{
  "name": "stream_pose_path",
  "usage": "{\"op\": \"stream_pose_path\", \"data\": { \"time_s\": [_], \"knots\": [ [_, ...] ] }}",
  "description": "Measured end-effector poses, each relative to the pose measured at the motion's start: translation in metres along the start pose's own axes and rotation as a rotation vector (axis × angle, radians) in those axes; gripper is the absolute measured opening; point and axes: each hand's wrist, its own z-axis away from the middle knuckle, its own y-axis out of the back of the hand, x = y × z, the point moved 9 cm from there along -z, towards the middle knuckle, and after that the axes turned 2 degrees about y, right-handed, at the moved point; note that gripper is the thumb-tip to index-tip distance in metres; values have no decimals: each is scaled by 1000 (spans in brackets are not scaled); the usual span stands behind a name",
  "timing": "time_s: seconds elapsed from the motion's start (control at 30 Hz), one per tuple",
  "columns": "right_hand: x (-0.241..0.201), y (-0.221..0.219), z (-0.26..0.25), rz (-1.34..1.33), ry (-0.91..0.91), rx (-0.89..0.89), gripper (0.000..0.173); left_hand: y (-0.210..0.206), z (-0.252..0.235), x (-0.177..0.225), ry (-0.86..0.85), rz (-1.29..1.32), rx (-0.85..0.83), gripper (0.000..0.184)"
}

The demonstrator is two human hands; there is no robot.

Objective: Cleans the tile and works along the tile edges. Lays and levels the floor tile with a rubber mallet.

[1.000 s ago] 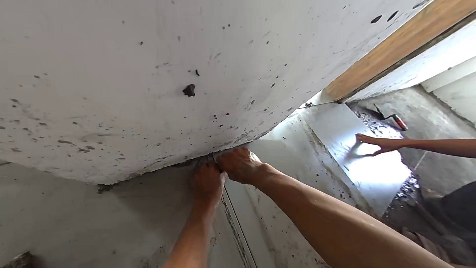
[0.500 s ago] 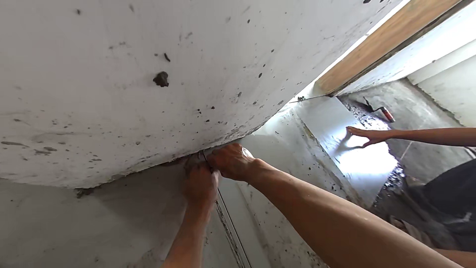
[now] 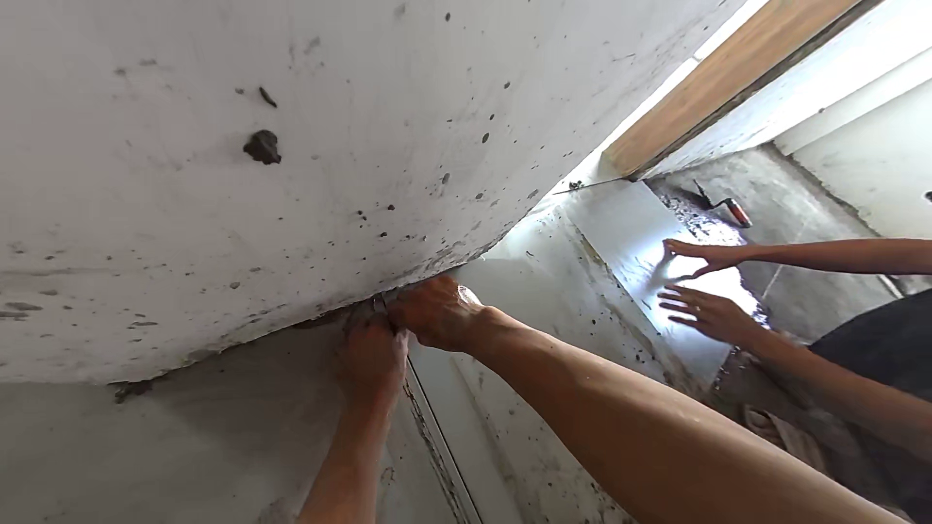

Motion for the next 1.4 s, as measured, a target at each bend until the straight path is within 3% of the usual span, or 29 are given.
{"op": "stream_pose_path", "data": {
  "time_s": [0.07,0.13,0.3,0.47,0.57,0.67,0.77,0.9,1.0,1.13,1.4],
  "knots": [
    [1,1,1,-2,18,42,12,0,-3,3,-12,-3,25,33],
    [1,2,1,-5,34,76,13,0,-3,7,-131,14,69,28],
    [3,-2,3,3,33,104,15,7,-16,9,-407,42,-68,15],
    [5,0,10,-71,31,185,15,10,-21,9,-466,-50,-100,15],
    [19,-3,13,-254,-37,266,20,19,-15,9,-437,-55,-96,21],
    [40,-21,23,-591,-192,285,43,30,-8,18,-480,-114,-70,21],
    [48,-46,25,-760,-267,289,40,35,-7,33,-569,-256,-99,19],
    [40,-57,15,-706,-352,274,22,35,-6,53,-593,-511,-221,17],
    [39,-59,11,-665,-395,275,20,31,-9,59,-594,-625,-274,21],
    [34,-60,5,-563,-333,235,28,28,-7,57,-635,-546,-149,12],
    [29,-62,-1,-463,-288,205,45,24,-11,49,-559,-415,-110,10]
  ]
}}
